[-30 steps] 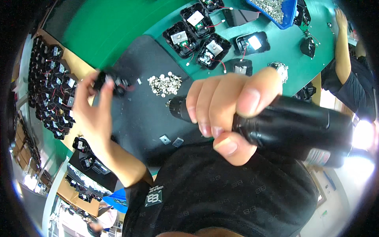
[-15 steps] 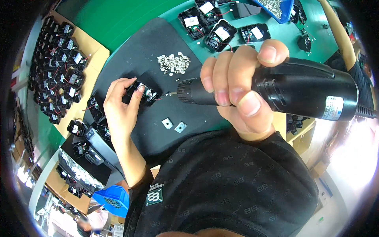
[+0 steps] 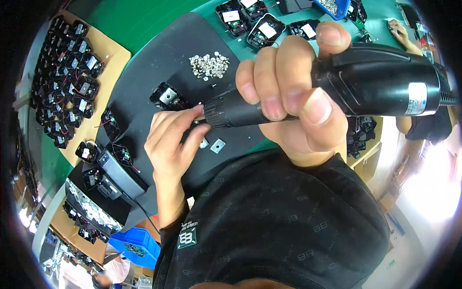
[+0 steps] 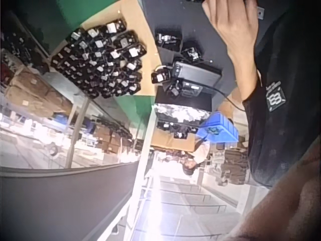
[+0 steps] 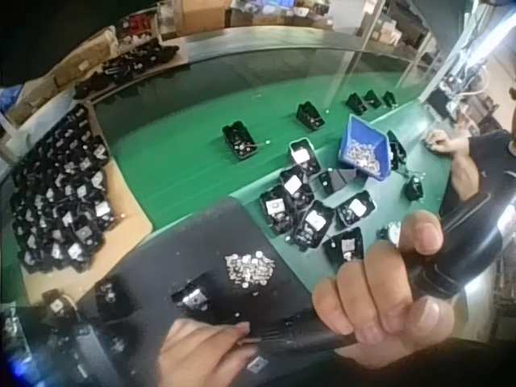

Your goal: The person uses a power screwdriver to fasten screws into small black electronic devices on a green workbench. They repeatedly pick up devices, align them with metal brackets, and drive screws to secure the components. The person handles multiple units sequentially, moving finished items aside.

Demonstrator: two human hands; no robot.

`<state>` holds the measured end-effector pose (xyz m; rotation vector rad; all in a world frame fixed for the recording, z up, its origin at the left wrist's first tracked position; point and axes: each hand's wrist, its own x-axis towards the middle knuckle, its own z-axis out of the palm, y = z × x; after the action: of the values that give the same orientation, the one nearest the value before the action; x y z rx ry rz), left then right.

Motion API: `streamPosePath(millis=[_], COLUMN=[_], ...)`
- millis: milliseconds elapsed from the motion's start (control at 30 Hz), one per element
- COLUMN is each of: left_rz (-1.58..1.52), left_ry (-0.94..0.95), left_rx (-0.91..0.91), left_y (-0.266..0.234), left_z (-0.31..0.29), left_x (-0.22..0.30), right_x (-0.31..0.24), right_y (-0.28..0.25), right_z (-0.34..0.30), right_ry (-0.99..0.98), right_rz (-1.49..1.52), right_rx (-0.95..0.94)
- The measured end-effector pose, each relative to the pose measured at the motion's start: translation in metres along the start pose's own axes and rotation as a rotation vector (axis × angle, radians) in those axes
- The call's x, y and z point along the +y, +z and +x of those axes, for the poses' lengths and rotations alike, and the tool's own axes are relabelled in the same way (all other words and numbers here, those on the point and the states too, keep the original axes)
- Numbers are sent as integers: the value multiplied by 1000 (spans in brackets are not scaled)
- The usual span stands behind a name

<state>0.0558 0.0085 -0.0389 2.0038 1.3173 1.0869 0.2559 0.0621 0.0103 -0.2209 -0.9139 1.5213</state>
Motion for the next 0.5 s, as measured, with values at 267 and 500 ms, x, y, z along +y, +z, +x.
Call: streamPosePath(millis=[267,500], left_rz=[11,28], left_ry=[-21,6], left_rx=[-4,41], left_y=[-1,-3], left_z=[-6,-4], left_x=[-10,-10], right_x=[3,7], right_y=[4,7], right_z=[-2,-1], right_ry=[3,42], right_rz=[10,-12], right_rx=[-5,-25])
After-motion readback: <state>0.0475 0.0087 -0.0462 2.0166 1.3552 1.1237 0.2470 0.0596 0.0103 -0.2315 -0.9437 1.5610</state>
